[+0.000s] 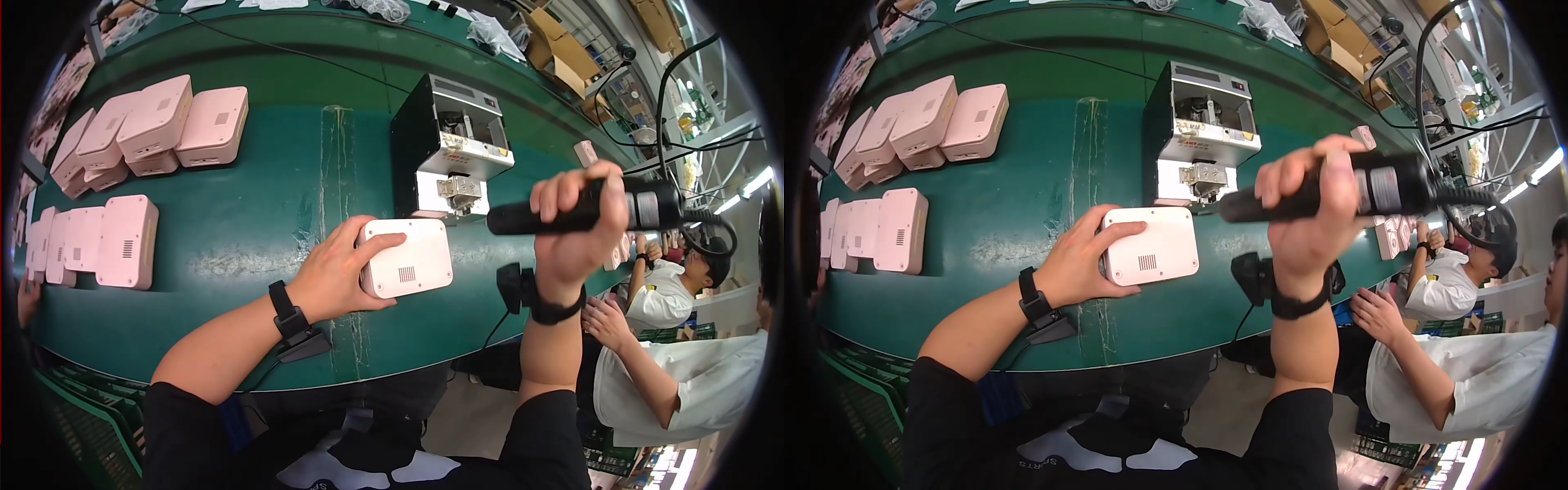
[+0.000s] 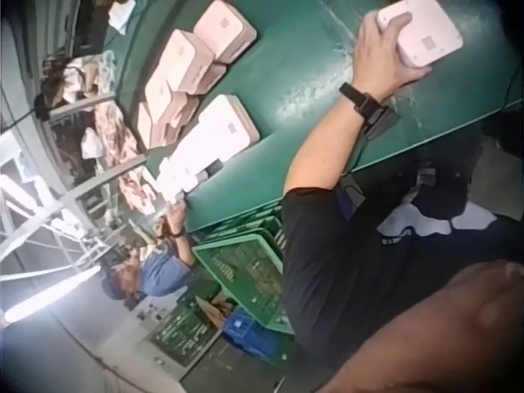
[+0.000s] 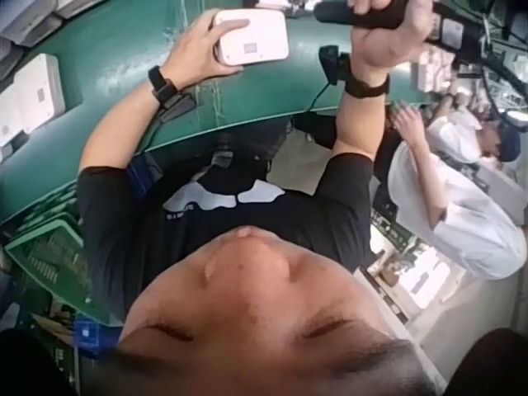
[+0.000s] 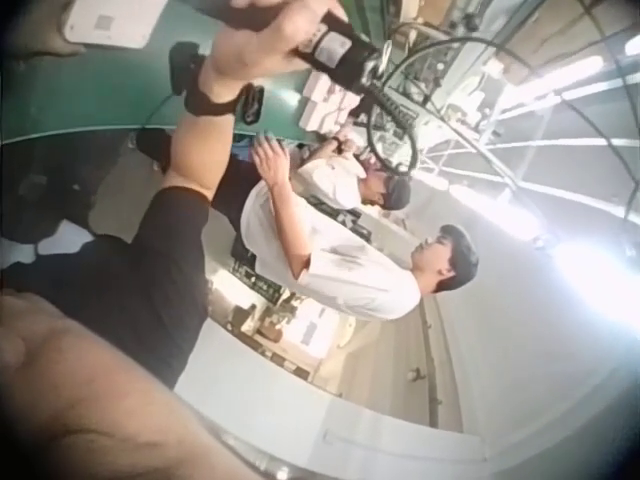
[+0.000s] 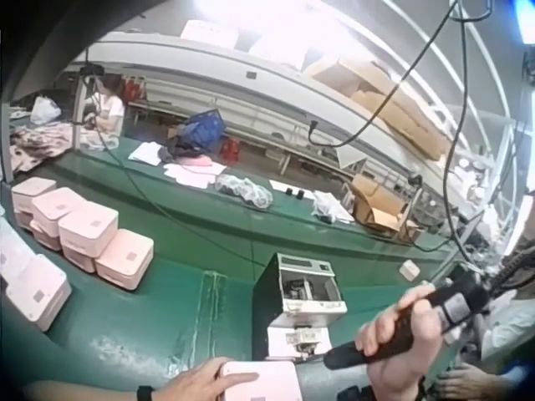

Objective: The person picks up a pink electronic device, drives screws into the back panel using a power screwdriver, and then wipes the front by hand before setting it aside.

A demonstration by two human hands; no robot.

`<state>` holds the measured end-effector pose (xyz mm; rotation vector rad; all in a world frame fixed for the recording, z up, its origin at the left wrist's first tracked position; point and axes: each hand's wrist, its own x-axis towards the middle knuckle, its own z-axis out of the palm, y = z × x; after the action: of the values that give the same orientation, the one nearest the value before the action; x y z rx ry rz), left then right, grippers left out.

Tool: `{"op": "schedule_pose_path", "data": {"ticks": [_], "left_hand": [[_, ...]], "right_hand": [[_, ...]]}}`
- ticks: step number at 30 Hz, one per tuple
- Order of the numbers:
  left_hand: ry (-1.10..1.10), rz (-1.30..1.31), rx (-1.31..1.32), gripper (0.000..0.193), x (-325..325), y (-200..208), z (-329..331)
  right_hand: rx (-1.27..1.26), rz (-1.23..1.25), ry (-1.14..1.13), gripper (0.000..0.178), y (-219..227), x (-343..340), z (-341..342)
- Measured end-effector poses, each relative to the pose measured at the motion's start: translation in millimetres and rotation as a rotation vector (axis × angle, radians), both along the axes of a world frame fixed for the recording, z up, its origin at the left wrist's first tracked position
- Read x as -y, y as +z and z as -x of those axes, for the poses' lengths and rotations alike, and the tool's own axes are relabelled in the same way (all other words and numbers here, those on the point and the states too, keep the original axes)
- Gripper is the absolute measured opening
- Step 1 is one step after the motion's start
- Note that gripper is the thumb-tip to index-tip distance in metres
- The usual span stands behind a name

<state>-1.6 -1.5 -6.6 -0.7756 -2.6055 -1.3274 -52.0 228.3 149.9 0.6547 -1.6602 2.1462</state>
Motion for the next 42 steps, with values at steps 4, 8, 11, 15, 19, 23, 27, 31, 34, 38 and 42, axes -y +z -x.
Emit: {"op": "schedule_pose_path", "data": {"ticks": [4, 8, 11, 15, 19, 23, 27, 31, 34, 38, 42], "left_hand": [[0.007, 0.011, -0.040, 0.084, 0.2, -2.4, -1.7], [0.005, 0.003, -0.029, 0.084, 0.5, -5.1, -2.6], [0.016, -0.008, -0.029, 0.084, 3.4, -4.3, -1.2], [0.031, -0.036, 0.007, 0.084, -0.2, -6.1, -4.7], [0.038, -0.061, -0.028, 0.083, -3.9, -6.4, -2.8], [0.046, -0.095, -0.041, 0.082, -3.4, -10.8, -4.8], [0.048, -0.127, -0.059, 0.081, -4.2, -13.2, -3.8], [0.046, -0.133, -0.095, 0.077, -5.4, -15.0, -3.1], [0.056, -0.121, -0.098, 0.075, -4.4, -17.7, -4.8], [0.054, -0.115, -0.079, 0.076, -4.4, -17.7, -6.1], [0.040, -0.123, -0.070, 0.080, -5.9, -13.6, -6.0]], "right_hand": [[0.028, -0.049, -0.158, 0.026, -9.1, 2.5, 34.3], [0.100, -0.094, -0.141, 0.026, -10.0, 1.1, 28.7], [0.134, -0.059, 0.002, 0.027, -13.2, 8.5, 2.6], [0.095, -0.018, 0.173, 0.037, -6.0, 41.4, -42.1], [0.222, -0.080, 0.262, 0.050, 8.3, 53.3, -71.4], [0.175, -0.175, 0.159, 0.050, 1.4, 65.7, -76.2], [0.229, -0.199, 0.146, 0.051, -1.7, 74.5, -78.8], [0.319, -0.199, 0.170, 0.054, -10.1, 80.0, -82.0], [0.326, -0.209, 0.166, 0.055, -14.9, 80.4, -86.2], [0.311, -0.202, 0.192, 0.054, -18.2, 80.5, -84.8], [0.268, -0.183, 0.202, 0.049, -19.5, 76.9, -86.6]]}}
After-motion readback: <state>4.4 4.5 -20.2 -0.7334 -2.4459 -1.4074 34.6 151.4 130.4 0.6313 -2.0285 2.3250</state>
